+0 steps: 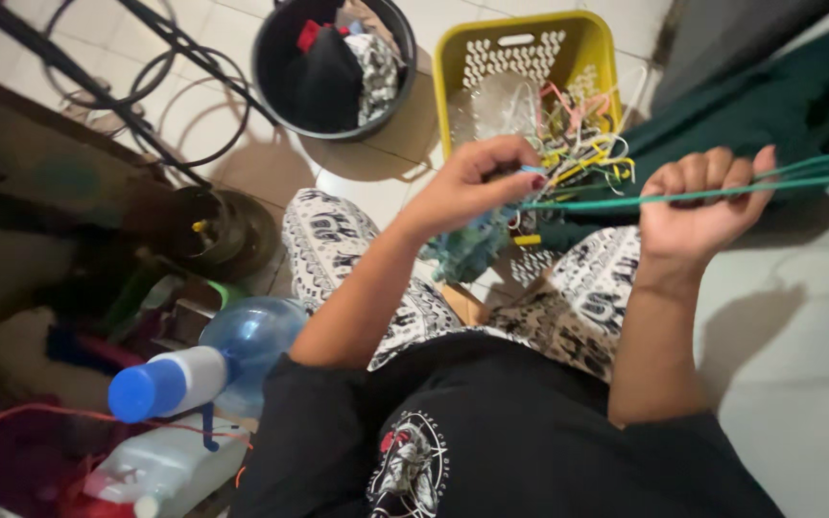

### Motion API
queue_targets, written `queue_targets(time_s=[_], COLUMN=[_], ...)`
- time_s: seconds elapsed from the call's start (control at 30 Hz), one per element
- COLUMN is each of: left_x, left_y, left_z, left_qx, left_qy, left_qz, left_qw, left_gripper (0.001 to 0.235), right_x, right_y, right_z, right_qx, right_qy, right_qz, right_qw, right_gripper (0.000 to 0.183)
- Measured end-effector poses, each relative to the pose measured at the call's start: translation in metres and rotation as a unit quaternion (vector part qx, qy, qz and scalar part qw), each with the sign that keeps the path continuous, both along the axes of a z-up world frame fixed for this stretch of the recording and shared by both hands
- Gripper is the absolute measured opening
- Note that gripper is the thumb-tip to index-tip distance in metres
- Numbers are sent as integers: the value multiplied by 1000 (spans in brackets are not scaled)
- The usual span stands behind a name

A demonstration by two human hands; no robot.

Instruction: The person sits on the floor and picks up a small patterned cloth from a yellow basket. They select a hanger, unfold the cloth, and place it onto the hanger. The person adjusts the cloth on the hanger and then holds it up.

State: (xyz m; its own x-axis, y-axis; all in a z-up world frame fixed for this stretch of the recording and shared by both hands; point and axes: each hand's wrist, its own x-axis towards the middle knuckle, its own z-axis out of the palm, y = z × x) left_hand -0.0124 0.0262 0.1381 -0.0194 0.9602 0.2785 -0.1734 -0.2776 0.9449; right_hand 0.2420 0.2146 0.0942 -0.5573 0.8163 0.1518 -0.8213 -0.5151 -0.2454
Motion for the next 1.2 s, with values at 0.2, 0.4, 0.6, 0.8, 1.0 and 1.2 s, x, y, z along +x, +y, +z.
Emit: queue_targets(time_s=[0.2,0.4,0.6,0.8,1.0,1.2], left_x=[9,1,-11,-15,-12,-14], left_y=[1,-15,-28,-38,-36,-32], left_z=[-5,-19,-35,-32,-24,-12], left_qx=[17,83,96,83,51,79], left_qy=[-51,-100,-252,-236,-209,93], left_qz=[45,140,161,173,167,284], left_qw=[998,982,949,953,962,951], left_gripper=[18,12,10,12,13,11], right_x=[-26,-32,-26,-17,3,16], right_y=[-48,-71,-68,-64,-38,-30], right_z=[-24,-79,-122,-124,-122,-139], right_qx=[42,134,200,127,123,176], right_qy=[-130,-219,-384,-308,-366,-455], right_qz=[-20,-11,-38,-43,-157,-205], right_qw=[990,966,901,942,909,848], right_gripper=[56,48,26,25,26,26])
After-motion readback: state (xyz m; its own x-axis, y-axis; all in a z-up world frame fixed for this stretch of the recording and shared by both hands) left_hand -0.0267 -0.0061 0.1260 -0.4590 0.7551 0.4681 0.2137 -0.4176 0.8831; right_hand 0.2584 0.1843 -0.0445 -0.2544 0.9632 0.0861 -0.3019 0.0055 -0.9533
